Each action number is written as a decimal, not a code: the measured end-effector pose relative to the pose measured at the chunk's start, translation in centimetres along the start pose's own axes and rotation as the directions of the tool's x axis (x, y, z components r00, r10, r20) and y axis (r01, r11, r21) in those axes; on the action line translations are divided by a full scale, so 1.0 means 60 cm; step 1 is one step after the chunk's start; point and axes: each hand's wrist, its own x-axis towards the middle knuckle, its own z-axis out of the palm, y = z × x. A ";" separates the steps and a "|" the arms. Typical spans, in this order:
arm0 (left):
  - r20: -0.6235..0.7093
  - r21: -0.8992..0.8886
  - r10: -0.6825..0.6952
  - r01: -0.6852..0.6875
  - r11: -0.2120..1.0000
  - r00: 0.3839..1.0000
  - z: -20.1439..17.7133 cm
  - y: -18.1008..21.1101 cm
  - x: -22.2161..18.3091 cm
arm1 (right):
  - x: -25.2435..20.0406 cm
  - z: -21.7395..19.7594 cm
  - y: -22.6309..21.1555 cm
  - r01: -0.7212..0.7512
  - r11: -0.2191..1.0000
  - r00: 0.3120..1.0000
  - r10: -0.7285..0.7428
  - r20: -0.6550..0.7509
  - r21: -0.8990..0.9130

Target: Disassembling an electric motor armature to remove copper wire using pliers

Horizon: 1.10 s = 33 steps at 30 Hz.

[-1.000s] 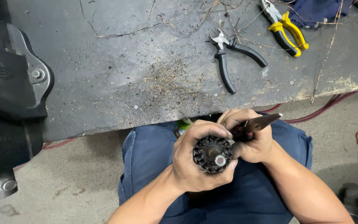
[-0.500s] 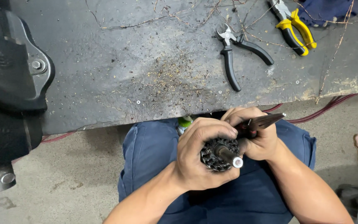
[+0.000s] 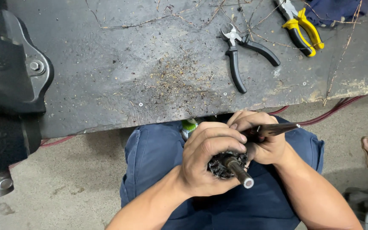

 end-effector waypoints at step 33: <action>-0.048 0.043 -0.057 0.059 0.997 0.997 -0.001 -0.003 0.006 | -0.033 0.003 -0.150 -0.503 0.855 0.842 0.518 -0.152 0.123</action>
